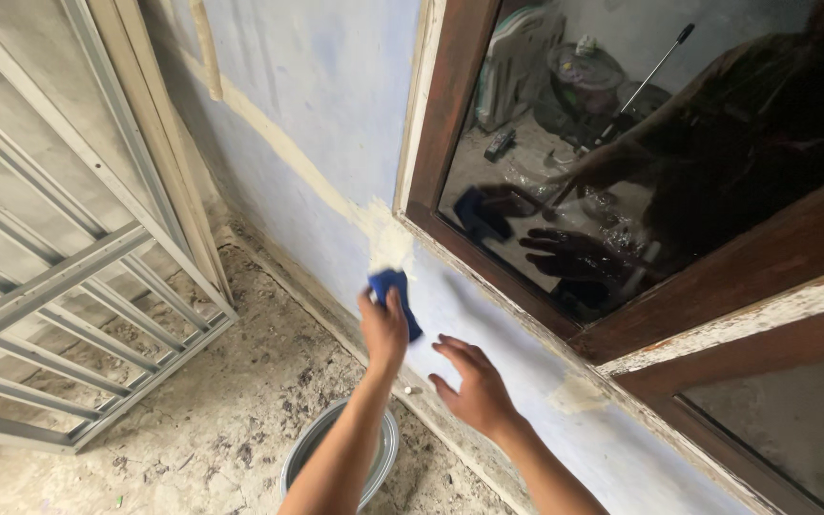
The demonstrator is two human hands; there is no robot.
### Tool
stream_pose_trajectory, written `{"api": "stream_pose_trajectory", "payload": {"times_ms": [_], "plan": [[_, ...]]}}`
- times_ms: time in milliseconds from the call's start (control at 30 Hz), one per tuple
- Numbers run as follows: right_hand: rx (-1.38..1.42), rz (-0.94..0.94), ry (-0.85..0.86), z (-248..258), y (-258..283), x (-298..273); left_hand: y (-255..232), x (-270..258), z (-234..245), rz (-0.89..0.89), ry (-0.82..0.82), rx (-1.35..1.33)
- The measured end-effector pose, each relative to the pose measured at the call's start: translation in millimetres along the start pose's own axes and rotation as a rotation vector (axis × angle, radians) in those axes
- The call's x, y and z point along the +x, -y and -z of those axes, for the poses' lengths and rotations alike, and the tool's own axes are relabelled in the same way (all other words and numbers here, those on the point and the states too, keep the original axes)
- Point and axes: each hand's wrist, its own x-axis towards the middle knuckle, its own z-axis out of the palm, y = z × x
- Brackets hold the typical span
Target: The person wipes the wooden frame and glass panes of a window with a blue cloth.
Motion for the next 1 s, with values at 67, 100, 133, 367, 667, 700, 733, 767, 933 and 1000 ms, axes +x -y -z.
{"api": "stream_pose_trajectory", "payload": {"times_ms": [67,100,133,367,667,700,733,767,933,1000], "plan": [[0.07,-0.098,-0.013,5,-7,-6,-24,28,-7,-0.19,-0.142,0.172],[0.107,-0.172,0.0,9,-9,-10,-37,42,-14,-0.305,-0.218,0.245],[0.143,-0.245,0.013,13,-10,-16,-49,55,-21,-0.374,-0.233,0.215],[0.278,-0.418,-0.04,21,-27,-57,-51,77,-88,-0.775,-0.421,0.269],[0.393,-0.465,-0.038,19,-32,-69,-32,25,-101,-0.811,-0.323,0.336],[0.402,-0.469,-0.035,19,-30,-67,-32,17,-101,-0.777,-0.277,0.331],[0.412,-0.472,-0.033,20,-28,-65,-33,9,-101,-0.743,-0.23,0.325],[0.421,-0.476,-0.032,21,-25,-62,-33,1,-101,-0.711,-0.183,0.32],[0.464,-0.53,-0.033,31,-9,-55,-27,-37,-111,-0.743,-0.151,0.227],[0.476,-0.572,-0.034,34,-8,-59,-21,-49,-115,-0.768,-0.141,0.201]]}}
